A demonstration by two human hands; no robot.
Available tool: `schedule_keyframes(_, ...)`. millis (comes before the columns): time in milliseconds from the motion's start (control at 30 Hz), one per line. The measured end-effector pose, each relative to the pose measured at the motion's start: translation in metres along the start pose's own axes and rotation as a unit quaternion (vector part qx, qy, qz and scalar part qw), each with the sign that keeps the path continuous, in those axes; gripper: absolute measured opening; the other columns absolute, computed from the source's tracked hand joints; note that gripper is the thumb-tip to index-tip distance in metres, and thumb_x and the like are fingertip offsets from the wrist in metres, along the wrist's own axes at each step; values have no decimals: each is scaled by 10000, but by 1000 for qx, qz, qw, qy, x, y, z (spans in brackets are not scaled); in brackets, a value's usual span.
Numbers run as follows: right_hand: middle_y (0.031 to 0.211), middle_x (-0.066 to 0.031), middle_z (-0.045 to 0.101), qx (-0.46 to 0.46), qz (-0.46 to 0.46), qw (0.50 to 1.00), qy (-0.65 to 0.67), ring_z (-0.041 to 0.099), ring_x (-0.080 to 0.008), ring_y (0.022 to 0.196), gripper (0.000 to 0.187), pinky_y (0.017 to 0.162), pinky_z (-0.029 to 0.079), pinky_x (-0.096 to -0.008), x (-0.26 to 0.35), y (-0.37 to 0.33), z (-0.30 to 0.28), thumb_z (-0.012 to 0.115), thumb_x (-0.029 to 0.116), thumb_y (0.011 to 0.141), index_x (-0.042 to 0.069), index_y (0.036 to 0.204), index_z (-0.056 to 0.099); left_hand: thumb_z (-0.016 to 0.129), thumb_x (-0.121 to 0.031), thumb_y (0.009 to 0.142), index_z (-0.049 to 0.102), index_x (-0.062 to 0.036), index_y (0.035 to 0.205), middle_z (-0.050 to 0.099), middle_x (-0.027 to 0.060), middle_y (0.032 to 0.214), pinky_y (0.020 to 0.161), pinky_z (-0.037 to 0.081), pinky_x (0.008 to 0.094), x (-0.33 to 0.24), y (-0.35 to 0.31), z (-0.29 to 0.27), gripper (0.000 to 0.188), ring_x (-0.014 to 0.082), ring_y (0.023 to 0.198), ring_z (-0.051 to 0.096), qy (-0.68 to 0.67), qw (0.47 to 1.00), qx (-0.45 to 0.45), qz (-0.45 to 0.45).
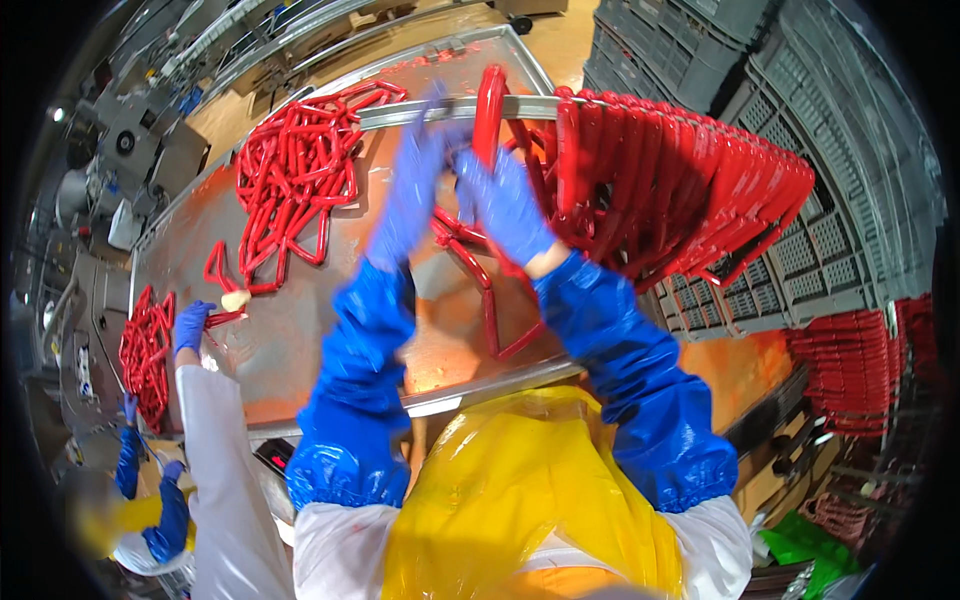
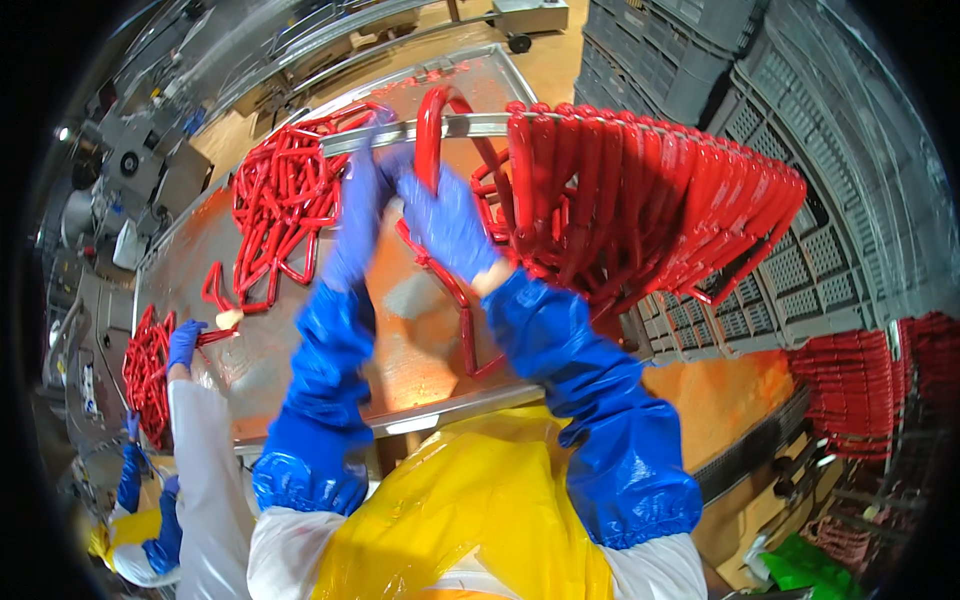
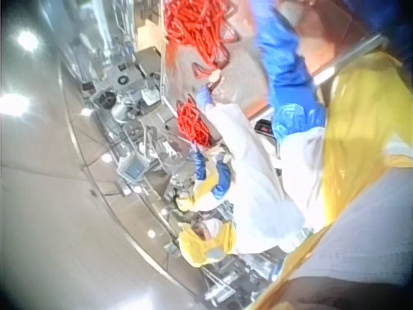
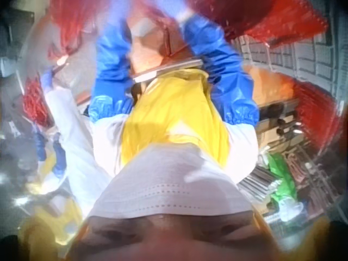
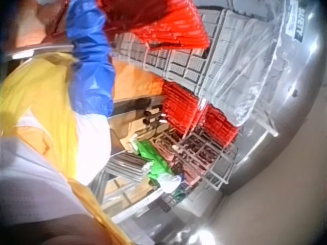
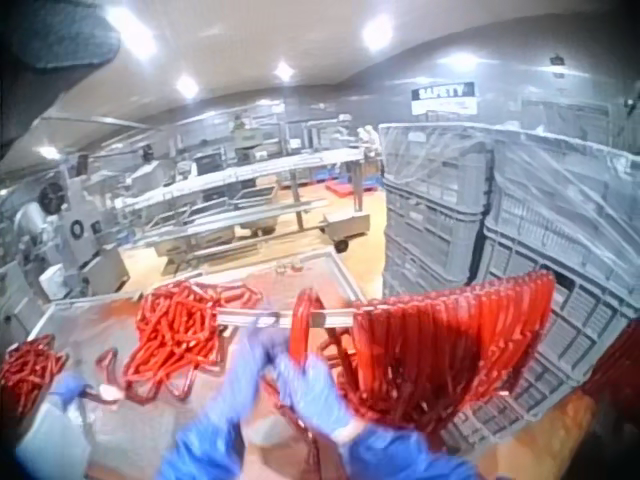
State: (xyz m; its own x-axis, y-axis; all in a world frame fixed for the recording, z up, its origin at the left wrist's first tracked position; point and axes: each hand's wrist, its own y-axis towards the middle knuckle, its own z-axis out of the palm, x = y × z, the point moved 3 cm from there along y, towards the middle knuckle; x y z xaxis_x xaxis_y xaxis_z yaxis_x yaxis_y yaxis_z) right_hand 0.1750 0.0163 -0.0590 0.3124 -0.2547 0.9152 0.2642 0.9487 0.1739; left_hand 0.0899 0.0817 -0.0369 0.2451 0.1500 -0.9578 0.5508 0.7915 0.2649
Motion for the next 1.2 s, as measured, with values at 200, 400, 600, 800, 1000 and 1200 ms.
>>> schedule_keyframes(200, 957, -131, 656, 124, -2, 992, -36, 663, -207, 792, 727, 777, 526, -326, 43, 10, -55, 342, 614, 949, -26, 1256, 497, 490, -341, 986, 527, -11, 1063, 569, 34, 801, 672, 470, 270, 41, -50, 56, 341, 124, 765, 561, 96, 973, 181, -108)
schedule_keyframes(400, 862, -24, 591, 77, -10, 995, -67, 566, -103, 783, 192, 679, 472, -275, -38, -61, -29, 592, 144, 927, 29, 1078, 564, 408, -431, 997, 541, 23, 1116, 654, 137, 916, 869, 505, 342, -16, 26, 71, 488, 215, 957, 632, -160, 968, 134, -137)
schedule_keyframes(600, 638, 21, 506, 29, -6, 999, -27, 506, -61, 563, 171, 506, 414, -234, 55, 11, -36, 588, 227, 934, 64, 885, 570, 408, -329, 1014, 513, 19, 1210, 637, 96, 927, 863, 486, 306, 70, -66, 59, 413, 160, 892, 620, 16, 999, 41, -15)
schedule_keyframes(800, 1097, -101, 569, 90, -18, 994, 50, 570, -162, 993, 331, 861, 465, -305, 9, 3, -74, 465, 264, 994, 1, 1190, 505, 414, -323, 1013, 588, 3, 991, 592, 34, 769, 566, 463, 311, -3, -23, 63, 370, 122, 539, 529, 98, 994, 40, -27)
schedule_keyframes(1000, 1175, -160, 557, 108, -14, 976, -190, 532, -225, 1106, 399, 950, 425, -344, -30, -27, -66, 528, 246, 970, -46, 1234, 466, 371, -399, 1006, 601, 7, 1108, 658, 123, 913, 756, 493, 287, -5, 20, 55, 477, 158, 771, 617, -112, 983, 32, -143)
schedule_keyframes(1200, 709, -45, 567, 64, 13, 996, -61, 551, -109, 581, 295, 544, 454, -275, -33, -14, -88, 493, 290, 987, 10, 1056, 557, 402, -403, 986, 485, -12, 1272, 591, 150, 1169, 918, 484, 350, 32, -15, 60, 491, 240, 977, 608, -135, 988, 36, -65)
